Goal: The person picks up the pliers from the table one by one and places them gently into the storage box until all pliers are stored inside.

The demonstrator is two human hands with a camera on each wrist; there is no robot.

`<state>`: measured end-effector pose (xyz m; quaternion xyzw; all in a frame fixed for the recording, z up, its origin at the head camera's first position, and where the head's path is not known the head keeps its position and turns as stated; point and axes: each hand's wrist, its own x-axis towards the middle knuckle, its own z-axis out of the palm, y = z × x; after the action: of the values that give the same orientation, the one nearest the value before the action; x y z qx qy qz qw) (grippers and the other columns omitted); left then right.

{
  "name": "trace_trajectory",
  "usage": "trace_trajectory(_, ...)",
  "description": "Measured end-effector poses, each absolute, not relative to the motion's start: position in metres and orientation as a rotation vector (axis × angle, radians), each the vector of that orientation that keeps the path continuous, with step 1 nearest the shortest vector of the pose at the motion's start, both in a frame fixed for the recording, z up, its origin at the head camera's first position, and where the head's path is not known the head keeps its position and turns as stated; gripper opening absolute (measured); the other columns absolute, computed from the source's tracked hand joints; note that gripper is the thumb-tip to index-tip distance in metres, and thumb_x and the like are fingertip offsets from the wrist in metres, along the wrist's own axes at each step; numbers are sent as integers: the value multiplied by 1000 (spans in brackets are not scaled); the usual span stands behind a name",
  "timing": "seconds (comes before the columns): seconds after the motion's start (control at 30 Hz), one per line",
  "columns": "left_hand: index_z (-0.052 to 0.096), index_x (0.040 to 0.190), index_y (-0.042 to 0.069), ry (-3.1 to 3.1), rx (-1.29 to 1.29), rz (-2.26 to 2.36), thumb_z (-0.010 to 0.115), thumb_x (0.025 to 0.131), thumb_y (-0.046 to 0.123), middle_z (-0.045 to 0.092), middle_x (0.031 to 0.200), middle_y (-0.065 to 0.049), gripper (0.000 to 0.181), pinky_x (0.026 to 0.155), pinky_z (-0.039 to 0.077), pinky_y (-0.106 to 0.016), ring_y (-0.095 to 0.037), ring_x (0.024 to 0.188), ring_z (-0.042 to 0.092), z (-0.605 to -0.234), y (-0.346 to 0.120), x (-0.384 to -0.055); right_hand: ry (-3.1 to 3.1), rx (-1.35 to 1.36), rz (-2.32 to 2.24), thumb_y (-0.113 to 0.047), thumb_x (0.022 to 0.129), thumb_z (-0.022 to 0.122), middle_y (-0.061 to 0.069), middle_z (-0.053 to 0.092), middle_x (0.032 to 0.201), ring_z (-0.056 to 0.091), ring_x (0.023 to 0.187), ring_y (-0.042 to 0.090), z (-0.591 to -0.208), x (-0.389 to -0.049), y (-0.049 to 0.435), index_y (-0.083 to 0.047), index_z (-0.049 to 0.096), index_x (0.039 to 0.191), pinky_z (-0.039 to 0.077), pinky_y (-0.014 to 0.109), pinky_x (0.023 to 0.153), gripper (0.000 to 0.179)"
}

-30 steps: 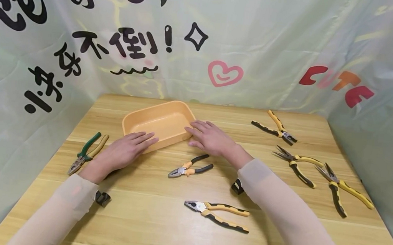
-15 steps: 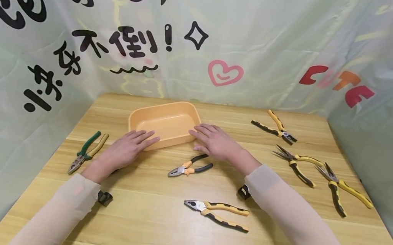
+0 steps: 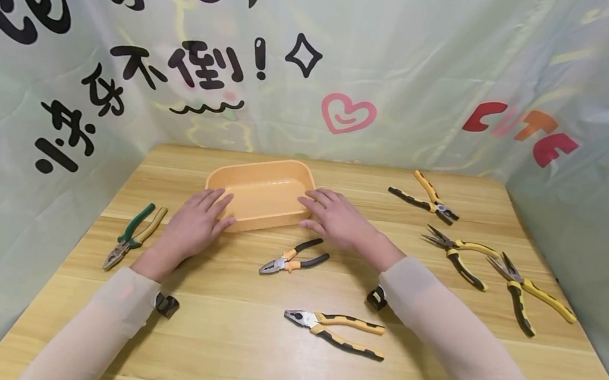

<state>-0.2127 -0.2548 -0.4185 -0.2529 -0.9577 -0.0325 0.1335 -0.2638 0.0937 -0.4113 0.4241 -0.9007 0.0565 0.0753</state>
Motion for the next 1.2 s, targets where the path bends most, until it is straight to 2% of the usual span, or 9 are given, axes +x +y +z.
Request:
trace_trajectory(0.13,32,151,0,-2880,-617,-131,41,103,49,29,153,-28,69,112,26,-56,-45,138,31,-417,-255,-214,-2742,1237,188,-57,102,33,13,30,157,26,144,30,-413,-269,90,-11,31,154,20,45,117,69)
trace_trajectory(0.33,28,152,-2,-2952,-567,-188,33,103,54,23,155,-29,75,113,25,-54,-45,139,28,-420,-257,-215,-2787,1243,203,-57,102,34,16,30,157,21,146,28,-417,-269,89,-4,30,153,21,45,117,74)
trace_trajectory(0.53,27,151,-5,-2972,-574,-192,29,103,56,21,156,-29,78,115,23,-54,-44,142,23,-419,-255,-217,-2766,1249,185,-57,102,33,15,29,157,20,146,28,-419,-265,95,-3,28,153,19,41,118,75)
trace_trajectory(0.73,28,153,0,-2998,-617,-168,26,103,58,19,157,-28,76,116,20,-53,-43,144,20,-418,-250,-220,-2760,1254,182,-59,102,31,16,28,157,20,146,28,-420,-257,104,-3,27,154,16,39,119,77)
trace_trajectory(0.93,28,155,10,-3039,-668,-138,19,103,58,19,159,-23,71,116,17,-54,-41,145,14,-419,-245,-222,-2718,1261,181,-56,102,37,17,32,155,25,145,31,-422,-251,113,-2,30,153,20,42,118,74)
trace_trajectory(1.2,27,156,12,-3021,-736,-142,16,103,58,16,160,-20,71,117,14,-53,-39,147,10,-420,-237,-225,-2700,1269,119,-56,101,39,16,31,156,24,145,32,-422,-242,128,-5,30,153,19,45,118,74)
